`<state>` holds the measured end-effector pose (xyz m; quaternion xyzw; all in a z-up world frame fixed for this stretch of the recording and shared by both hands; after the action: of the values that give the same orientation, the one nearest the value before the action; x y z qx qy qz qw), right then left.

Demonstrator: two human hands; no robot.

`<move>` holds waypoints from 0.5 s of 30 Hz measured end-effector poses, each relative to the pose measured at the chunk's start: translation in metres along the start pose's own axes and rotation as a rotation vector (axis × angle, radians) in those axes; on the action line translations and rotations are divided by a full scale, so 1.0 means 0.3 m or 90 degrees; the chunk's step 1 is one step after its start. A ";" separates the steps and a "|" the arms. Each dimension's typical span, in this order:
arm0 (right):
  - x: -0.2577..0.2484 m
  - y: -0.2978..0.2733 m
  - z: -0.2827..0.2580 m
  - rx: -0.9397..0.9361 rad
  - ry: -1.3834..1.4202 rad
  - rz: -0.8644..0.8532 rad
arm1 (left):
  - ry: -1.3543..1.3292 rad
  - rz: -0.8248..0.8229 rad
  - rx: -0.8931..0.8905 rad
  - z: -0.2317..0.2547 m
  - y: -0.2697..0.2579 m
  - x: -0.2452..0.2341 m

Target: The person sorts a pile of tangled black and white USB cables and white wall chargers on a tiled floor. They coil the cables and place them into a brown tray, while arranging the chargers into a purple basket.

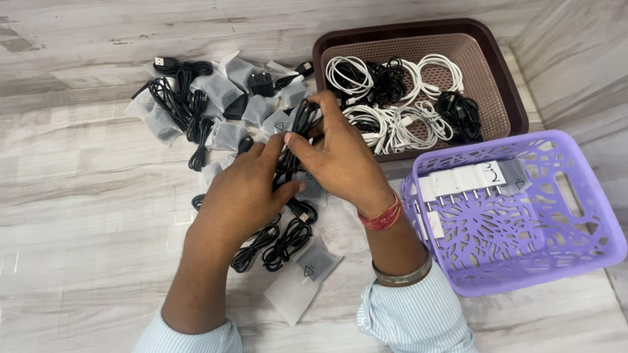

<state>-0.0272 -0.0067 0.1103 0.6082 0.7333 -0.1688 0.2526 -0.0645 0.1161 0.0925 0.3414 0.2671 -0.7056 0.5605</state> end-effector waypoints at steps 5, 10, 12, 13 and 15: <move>-0.012 0.010 0.037 0.039 -0.062 0.057 | 0.116 0.020 -0.022 -0.130 0.047 0.021; -0.027 0.010 -0.005 -0.153 -0.010 0.115 | 0.091 0.004 -0.012 -0.210 0.069 0.047; -0.040 0.017 0.002 -0.177 0.056 0.116 | 0.086 0.039 0.008 -0.217 0.080 0.023; -0.044 0.024 0.001 -0.191 0.090 0.116 | 0.085 0.058 0.018 -0.222 0.084 0.004; -0.048 0.036 0.067 -0.083 0.108 0.122 | 0.023 0.079 -0.002 -0.255 0.074 -0.022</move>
<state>-0.0116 -0.0272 0.1027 0.6700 0.6999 -0.0435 0.2438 -0.0279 0.1732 0.0500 0.3695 0.2563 -0.6627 0.5989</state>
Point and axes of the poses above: each hand's wrist, its own y-axis towards the middle knuckle, its own x-axis out of the palm, z = x × y, the point moved 10 cm from there along y, towards the middle knuckle, and after that the axes turned 13 degrees about -y, right-handed, at the moved point
